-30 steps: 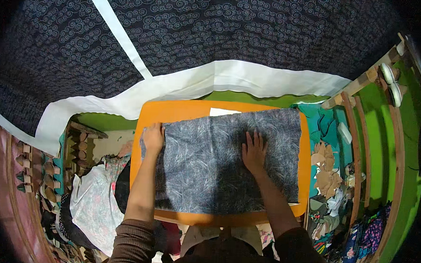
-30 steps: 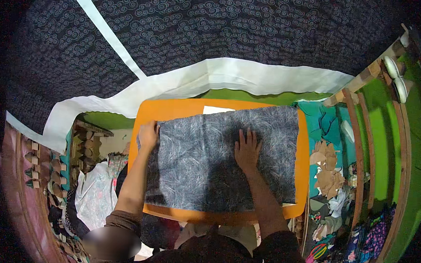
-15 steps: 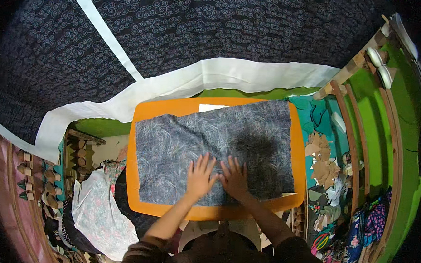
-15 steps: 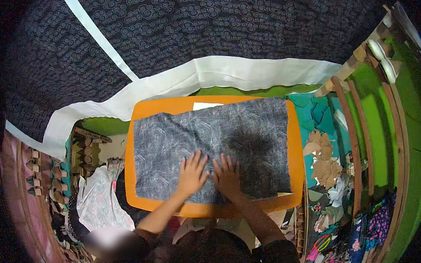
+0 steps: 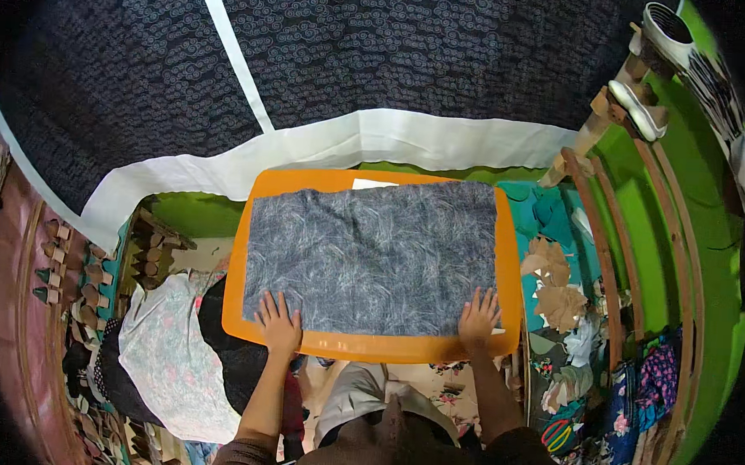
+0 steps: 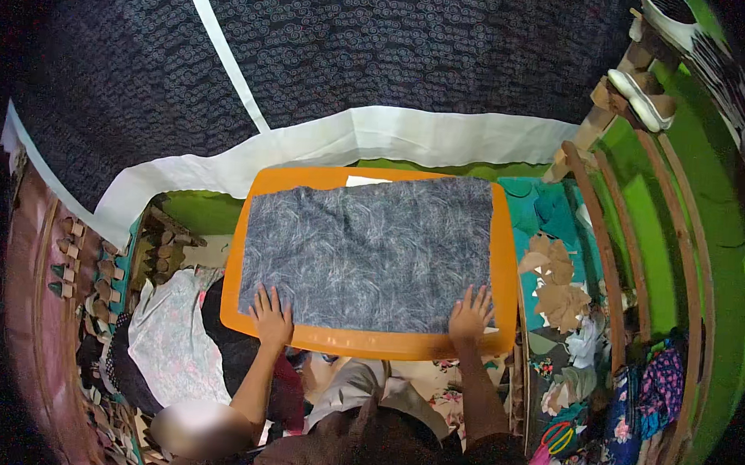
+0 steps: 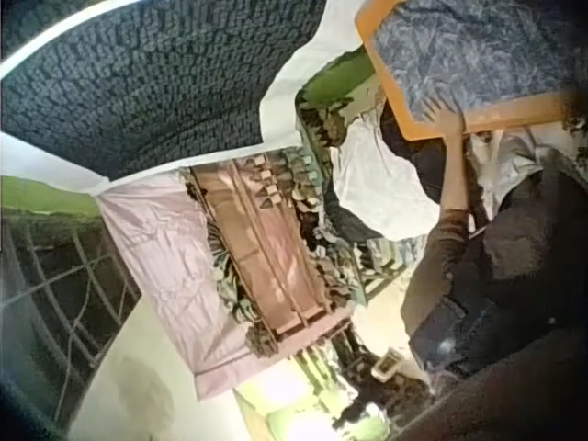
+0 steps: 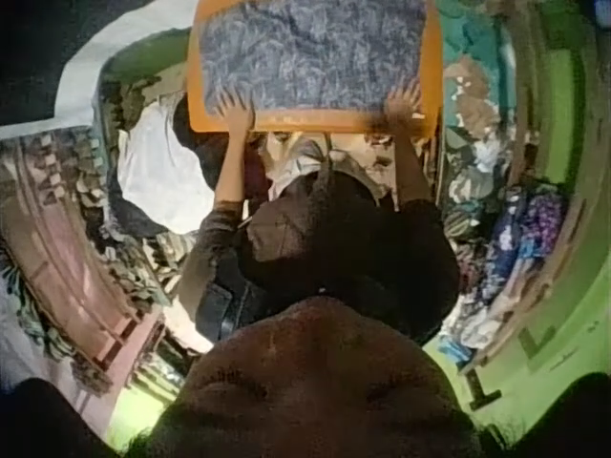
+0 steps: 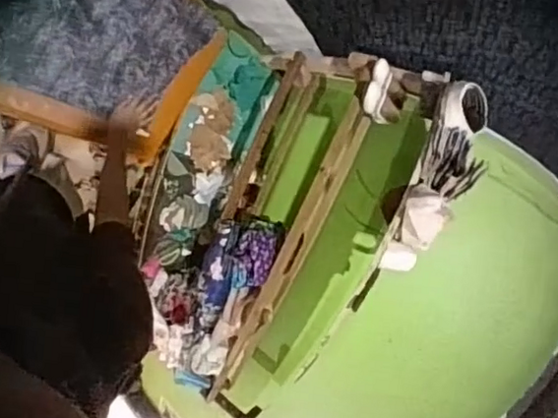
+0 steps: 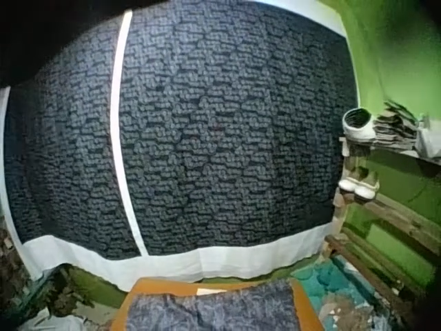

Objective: Folding various pieces of fabric and placing them onto a shelf.

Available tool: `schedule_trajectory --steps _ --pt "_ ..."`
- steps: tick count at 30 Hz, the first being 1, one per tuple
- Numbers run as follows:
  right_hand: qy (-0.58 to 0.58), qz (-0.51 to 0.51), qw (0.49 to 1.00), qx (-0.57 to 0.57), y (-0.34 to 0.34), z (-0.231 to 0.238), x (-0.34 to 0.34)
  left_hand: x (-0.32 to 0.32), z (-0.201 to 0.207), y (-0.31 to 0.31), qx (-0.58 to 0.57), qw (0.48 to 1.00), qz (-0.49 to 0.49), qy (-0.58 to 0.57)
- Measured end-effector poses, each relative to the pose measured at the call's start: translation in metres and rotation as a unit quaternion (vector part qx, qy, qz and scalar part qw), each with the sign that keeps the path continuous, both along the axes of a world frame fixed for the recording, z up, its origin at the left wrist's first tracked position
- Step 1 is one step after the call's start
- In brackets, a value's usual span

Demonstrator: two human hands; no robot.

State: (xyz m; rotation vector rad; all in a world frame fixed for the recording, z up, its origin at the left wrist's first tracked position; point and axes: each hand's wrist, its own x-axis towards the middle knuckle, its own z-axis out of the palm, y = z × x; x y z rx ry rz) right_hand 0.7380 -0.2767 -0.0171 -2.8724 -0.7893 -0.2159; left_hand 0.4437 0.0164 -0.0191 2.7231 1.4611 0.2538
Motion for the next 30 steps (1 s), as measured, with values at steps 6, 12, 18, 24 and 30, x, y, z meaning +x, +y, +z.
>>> schedule_trajectory --steps 6,12,18,24,30 --pt "0.026 0.187 0.982 -0.008 0.021 0.03 -0.069 0.01 0.015 -0.066 -0.045 0.989 -0.137 -0.016" --pt "0.117 0.279 0.953 0.018 0.032 0.025 -0.114 0.002 0.02 -0.071 -0.014 0.982 -0.184 -0.035" --pt "0.151 0.283 0.946 0.045 0.052 0.031 -0.125 -0.012 0.022 -0.032 0.026 0.975 -0.216 -0.03" --pt "0.161 0.337 0.925 0.074 0.109 0.044 -0.146 -0.038 0.021 0.039 0.106 0.956 -0.269 0.043" --pt "0.187 0.416 0.887 0.08 0.189 0.054 -0.186 -0.043 0.046 0.086 0.008 0.955 -0.295 -0.025"
